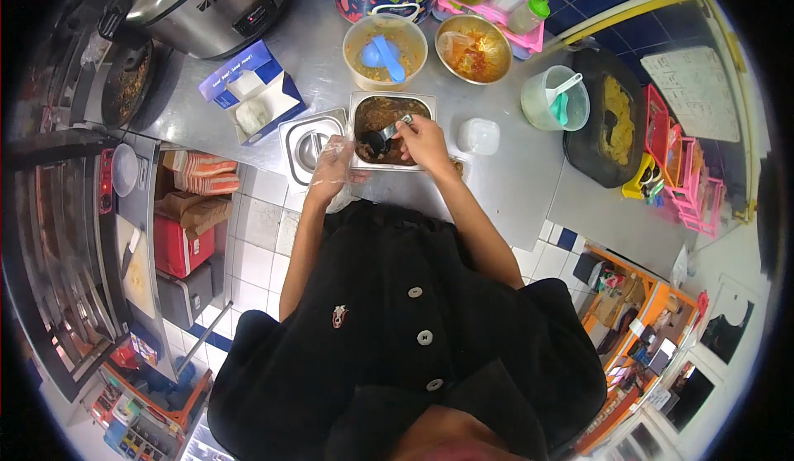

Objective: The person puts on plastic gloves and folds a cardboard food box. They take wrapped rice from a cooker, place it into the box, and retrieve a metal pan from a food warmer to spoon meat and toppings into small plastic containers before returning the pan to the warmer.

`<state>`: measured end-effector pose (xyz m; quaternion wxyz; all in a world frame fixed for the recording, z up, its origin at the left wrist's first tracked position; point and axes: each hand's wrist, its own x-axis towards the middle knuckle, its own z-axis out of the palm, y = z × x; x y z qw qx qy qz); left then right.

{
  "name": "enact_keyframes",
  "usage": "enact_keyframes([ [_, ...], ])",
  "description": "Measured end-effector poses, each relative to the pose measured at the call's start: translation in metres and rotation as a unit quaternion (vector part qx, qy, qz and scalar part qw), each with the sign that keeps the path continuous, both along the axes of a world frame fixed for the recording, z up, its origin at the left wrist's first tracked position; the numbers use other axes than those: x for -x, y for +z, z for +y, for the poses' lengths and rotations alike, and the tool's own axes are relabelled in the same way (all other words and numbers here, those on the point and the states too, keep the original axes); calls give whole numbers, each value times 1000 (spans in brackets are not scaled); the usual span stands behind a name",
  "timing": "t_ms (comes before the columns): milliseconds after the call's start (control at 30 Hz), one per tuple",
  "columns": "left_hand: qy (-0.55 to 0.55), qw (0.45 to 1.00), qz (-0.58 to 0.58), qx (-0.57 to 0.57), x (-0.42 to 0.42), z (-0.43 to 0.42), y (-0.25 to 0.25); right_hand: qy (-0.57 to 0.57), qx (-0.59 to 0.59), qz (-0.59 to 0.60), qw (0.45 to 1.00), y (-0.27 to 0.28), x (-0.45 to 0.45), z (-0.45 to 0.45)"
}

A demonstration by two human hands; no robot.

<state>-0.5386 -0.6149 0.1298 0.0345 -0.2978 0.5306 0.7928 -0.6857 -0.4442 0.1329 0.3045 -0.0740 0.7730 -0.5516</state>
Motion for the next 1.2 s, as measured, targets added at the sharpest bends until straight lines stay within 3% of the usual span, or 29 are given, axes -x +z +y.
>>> enact_keyframes([
  [200,-2,1000,3,1,0,-2,-7,-21,-4,-38,999,6,-1,3],
  [300,-7,1000,2,-9,0,-1,-11,40,-17,22,999,12,-5,-2],
  [433,-3,1000,3,-20,0,-2,-14,42,-3,3,999,2,1,-2],
  [500,-7,1000,0,-29,-1,-3,-15,-28,25,-77,996,0,4,2],
  [733,9,999,-22,-41,-3,-6,-27,-85,60,-104,989,12,3,15],
  [800,9,998,-20,-52,-3,-5,-26,-21,-28,27,999,14,-3,9],
  [867,-7,1000,-22,-16,-2,-7,-22,-6,-47,63,997,13,-9,2],
  [933,-8,1000,-21,-14,-3,-7,-26,48,-85,319,943,8,-18,-6],
  [1067,15,999,-4,-32,-4,-3,-23,85,-100,309,942,-1,-24,-9],
  [1100,16,999,-4,-32,-5,-3,-25,74,-66,162,982,-2,-17,-9],
  [1133,17,999,-2,-31,-4,-3,-27,74,-66,162,982,-2,-10,-6],
  [1200,17,999,1,-29,-5,-4,-28,2,6,-19,1000,2,3,0],
])
